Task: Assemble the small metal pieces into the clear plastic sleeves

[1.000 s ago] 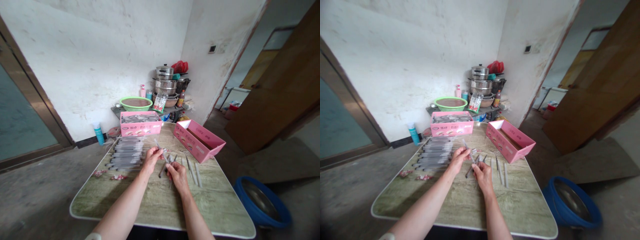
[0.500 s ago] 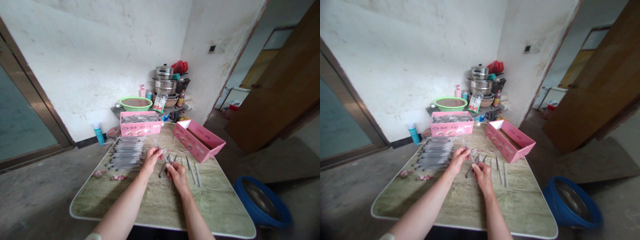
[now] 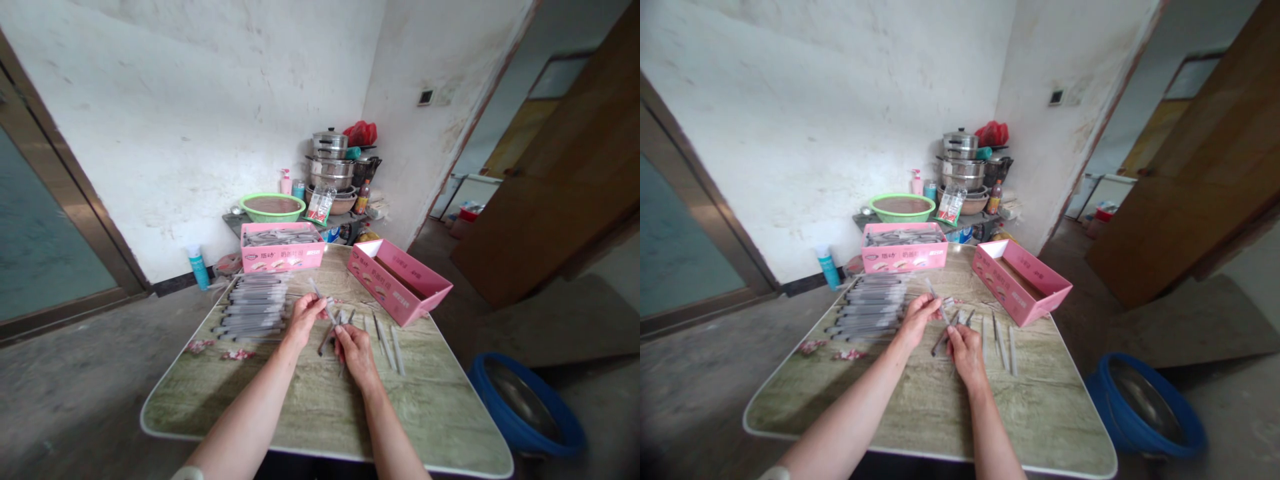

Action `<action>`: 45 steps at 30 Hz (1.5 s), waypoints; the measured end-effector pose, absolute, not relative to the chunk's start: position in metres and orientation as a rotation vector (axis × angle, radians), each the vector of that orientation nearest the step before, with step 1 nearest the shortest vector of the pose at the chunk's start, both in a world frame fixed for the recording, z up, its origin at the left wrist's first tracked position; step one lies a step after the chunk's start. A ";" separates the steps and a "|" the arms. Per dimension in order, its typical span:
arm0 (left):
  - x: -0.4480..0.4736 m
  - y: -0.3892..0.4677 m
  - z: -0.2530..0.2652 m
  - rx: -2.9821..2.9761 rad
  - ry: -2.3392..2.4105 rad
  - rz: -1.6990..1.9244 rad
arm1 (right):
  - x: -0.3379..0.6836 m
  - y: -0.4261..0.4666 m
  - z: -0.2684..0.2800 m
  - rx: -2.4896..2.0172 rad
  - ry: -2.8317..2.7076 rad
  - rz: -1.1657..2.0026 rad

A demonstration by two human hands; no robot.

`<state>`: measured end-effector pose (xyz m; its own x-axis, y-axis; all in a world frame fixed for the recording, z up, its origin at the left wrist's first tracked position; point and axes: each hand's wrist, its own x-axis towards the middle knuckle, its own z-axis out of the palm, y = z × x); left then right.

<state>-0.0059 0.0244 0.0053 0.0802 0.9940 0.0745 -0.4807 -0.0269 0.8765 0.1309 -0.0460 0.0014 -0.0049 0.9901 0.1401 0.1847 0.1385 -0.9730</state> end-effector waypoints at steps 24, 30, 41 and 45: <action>-0.006 0.026 0.003 0.885 0.722 1.388 | 0.131 -0.045 0.003 -1.218 -1.316 0.954; -0.006 0.026 0.004 0.906 0.727 1.383 | 0.131 -0.046 0.002 -1.218 -1.360 1.025; -0.006 0.026 0.003 0.899 0.736 1.393 | 0.130 -0.045 0.003 -1.243 -1.382 1.029; -0.007 0.027 0.001 0.906 0.737 1.383 | 0.131 -0.046 0.002 -1.249 -1.365 0.971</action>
<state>-0.0065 0.0274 0.0013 0.0729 0.9943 0.0780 -0.4901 -0.0324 0.8711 0.1308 -0.0456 0.0024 0.0391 0.9876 0.1520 0.1803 0.1427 -0.9732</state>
